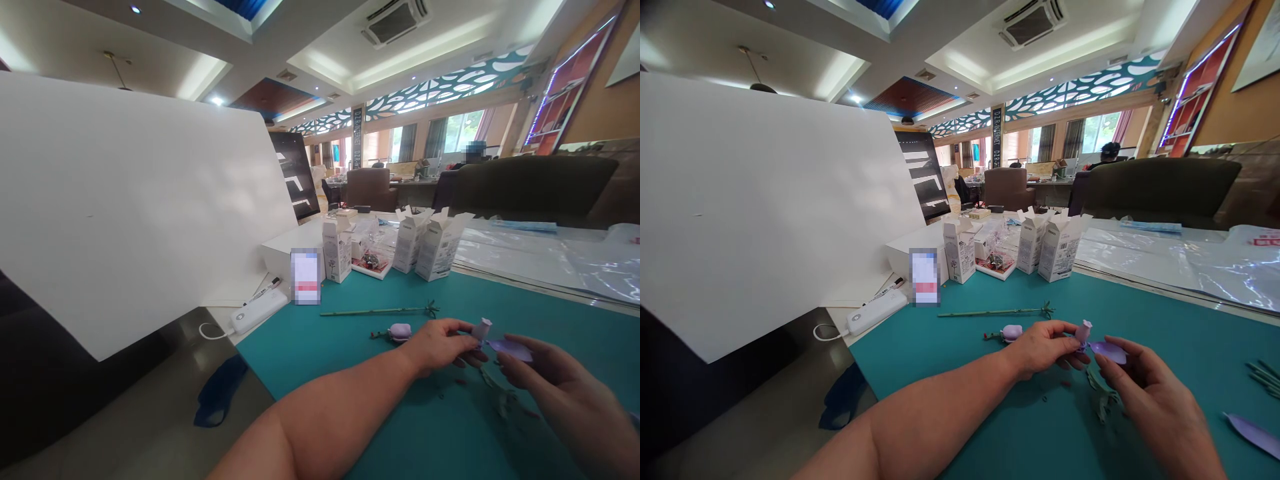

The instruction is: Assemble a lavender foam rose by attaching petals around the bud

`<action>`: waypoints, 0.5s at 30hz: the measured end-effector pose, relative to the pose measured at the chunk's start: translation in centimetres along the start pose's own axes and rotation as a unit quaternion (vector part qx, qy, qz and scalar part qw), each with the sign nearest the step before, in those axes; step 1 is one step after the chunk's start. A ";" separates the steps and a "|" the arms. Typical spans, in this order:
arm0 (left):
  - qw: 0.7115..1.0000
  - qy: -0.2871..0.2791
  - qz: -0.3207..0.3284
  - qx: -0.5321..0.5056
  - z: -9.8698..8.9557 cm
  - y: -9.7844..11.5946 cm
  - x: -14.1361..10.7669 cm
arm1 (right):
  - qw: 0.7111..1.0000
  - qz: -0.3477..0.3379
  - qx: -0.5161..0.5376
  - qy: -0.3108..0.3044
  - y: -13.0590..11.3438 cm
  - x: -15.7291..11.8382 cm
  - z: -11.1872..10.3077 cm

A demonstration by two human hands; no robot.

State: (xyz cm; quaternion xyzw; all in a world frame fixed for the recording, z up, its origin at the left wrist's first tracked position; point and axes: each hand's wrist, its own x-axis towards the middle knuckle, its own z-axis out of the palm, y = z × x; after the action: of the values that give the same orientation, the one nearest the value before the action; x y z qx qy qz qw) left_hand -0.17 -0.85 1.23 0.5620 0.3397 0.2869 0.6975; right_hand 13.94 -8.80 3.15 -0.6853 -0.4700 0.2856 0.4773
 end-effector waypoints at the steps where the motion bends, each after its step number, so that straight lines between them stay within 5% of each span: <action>1: 1.000 -0.001 0.001 0.000 0.0 0.0 0.0 | 1.000 0.002 -0.001 0.000 -0.2 -0.1 0.0; 15: 1.000 0.002 -0.003 0.005 0.0 0.0 0.0 | 0.999 0.022 0.018 0.017 -0.9 -0.2 0.4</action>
State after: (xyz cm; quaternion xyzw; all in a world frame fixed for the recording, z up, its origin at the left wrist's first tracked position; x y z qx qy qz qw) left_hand -0.14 -0.86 1.27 0.5634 0.3443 0.2846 0.6950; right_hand 13.16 -8.72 3.82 -0.6918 -0.4413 0.2929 0.4907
